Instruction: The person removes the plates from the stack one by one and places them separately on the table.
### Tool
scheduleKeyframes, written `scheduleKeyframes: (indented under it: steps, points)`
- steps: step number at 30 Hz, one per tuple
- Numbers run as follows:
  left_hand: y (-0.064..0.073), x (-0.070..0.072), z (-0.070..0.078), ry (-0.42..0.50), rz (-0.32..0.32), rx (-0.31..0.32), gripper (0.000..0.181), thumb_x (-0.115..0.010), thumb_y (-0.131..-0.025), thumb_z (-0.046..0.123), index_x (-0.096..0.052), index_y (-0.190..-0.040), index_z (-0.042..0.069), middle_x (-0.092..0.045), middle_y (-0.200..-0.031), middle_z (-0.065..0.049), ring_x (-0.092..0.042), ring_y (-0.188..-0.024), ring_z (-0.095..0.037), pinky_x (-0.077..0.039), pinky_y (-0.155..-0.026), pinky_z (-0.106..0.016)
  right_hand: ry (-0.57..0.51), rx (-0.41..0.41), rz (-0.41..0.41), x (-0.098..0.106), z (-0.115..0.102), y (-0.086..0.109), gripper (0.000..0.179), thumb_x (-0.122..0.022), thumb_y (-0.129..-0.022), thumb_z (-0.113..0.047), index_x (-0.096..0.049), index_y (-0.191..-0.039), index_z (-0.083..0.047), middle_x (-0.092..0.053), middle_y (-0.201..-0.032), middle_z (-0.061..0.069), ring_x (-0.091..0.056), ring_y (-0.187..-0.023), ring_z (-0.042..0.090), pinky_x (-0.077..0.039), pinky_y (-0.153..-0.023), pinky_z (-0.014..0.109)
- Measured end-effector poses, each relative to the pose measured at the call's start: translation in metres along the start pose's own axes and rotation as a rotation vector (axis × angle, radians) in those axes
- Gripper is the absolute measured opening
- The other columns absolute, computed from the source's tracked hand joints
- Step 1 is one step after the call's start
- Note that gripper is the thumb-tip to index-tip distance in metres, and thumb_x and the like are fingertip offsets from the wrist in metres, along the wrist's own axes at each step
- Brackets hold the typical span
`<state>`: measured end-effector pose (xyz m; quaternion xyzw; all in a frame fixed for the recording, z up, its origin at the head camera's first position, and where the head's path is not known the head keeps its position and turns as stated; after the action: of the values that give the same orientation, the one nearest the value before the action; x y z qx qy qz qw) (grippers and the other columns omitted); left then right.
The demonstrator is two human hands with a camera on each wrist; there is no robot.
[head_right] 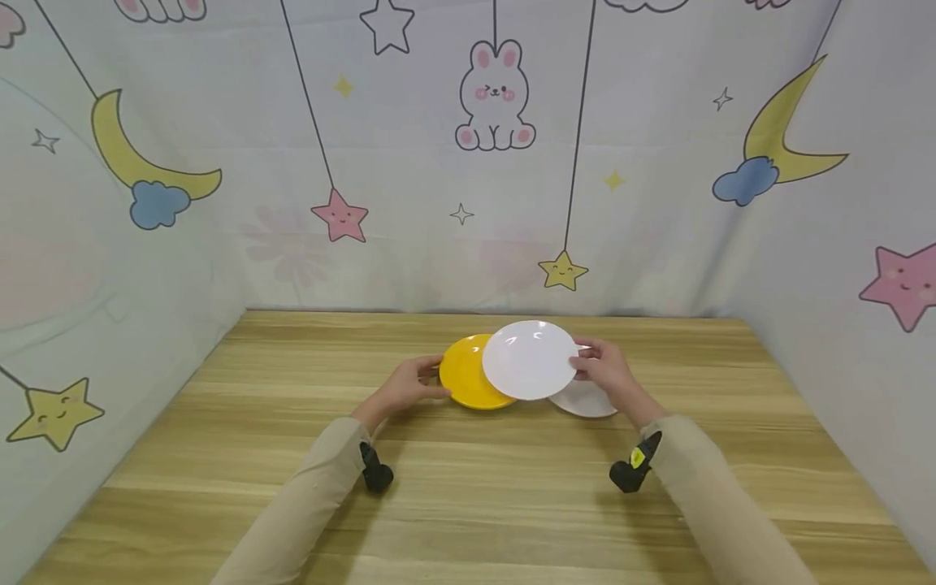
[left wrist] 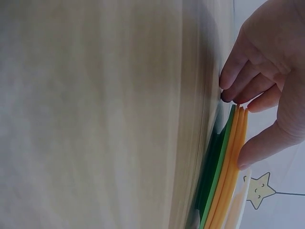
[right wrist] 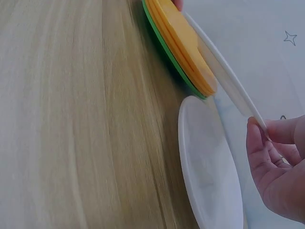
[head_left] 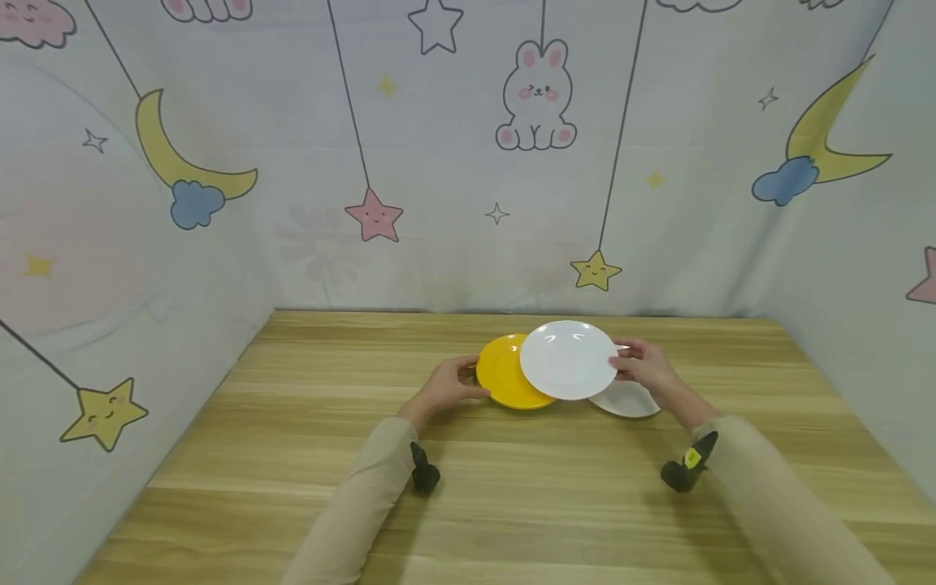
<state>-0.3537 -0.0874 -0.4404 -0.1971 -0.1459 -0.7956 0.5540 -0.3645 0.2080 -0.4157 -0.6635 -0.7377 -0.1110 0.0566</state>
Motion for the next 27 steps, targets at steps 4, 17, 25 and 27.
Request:
scheduleKeyframes:
  steps: [4, 17, 25, 27]
  points:
    - [0.009, 0.002, 0.017, 0.016, -0.032, -0.022, 0.066, -0.07, -0.078, 0.006, -0.036, -0.133, -0.01, -0.041, -0.135, -0.024, -0.044, -0.119, -0.036, -0.038, -0.099, -0.043, 0.004, 0.0, -0.01, 0.01, 0.005, -0.001, 0.053, -0.054, -0.087, 0.0, -0.031, -0.133, 0.014, -0.052, -0.086, -0.001, -0.056, -0.067, 0.001, -0.054, -0.067, 0.019]
    - [-0.005, 0.001, -0.008, -0.021, 0.015, -0.025, 0.065, -0.073, -0.076, 0.012, -0.043, -0.132, -0.001, -0.047, -0.133, -0.015, -0.049, -0.117, -0.028, -0.042, -0.096, -0.037, -0.029, 0.021, 0.035, 0.043, 0.004, 0.014, 0.054, -0.052, -0.089, 0.001, -0.025, -0.133, 0.018, -0.053, -0.081, -0.01, -0.056, -0.069, -0.002, -0.053, -0.067, 0.018]
    - [-0.005, -0.001, -0.008, -0.017, 0.01, -0.004, 0.065, -0.074, -0.076, 0.012, -0.043, -0.132, 0.0, -0.047, -0.133, -0.014, -0.049, -0.118, -0.027, -0.042, -0.097, -0.036, -0.042, 0.008, 0.064, 0.067, 0.012, 0.023, 0.057, -0.052, -0.089, 0.0, -0.021, -0.134, 0.018, -0.054, -0.079, -0.013, -0.057, -0.069, -0.002, -0.053, -0.066, 0.016]
    - [-0.005, -0.002, -0.008, -0.009, 0.009, 0.001, 0.065, -0.074, -0.076, 0.012, -0.043, -0.132, 0.0, -0.047, -0.133, -0.013, -0.049, -0.118, -0.026, -0.042, -0.097, -0.035, -0.049, 0.003, 0.075, 0.072, 0.013, 0.026, 0.058, -0.052, -0.089, 0.0, -0.021, -0.134, 0.018, -0.054, -0.078, -0.014, -0.057, -0.068, -0.002, -0.053, -0.065, 0.016]
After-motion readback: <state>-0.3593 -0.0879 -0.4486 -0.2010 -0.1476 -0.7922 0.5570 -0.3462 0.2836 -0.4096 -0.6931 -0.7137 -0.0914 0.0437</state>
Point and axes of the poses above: each hand's wrist, its own y-axis away from the middle knuckle, its own x-axis out of the back of the hand, z = x × y, the point moved 8 cm from there along -y, towards the middle knuckle
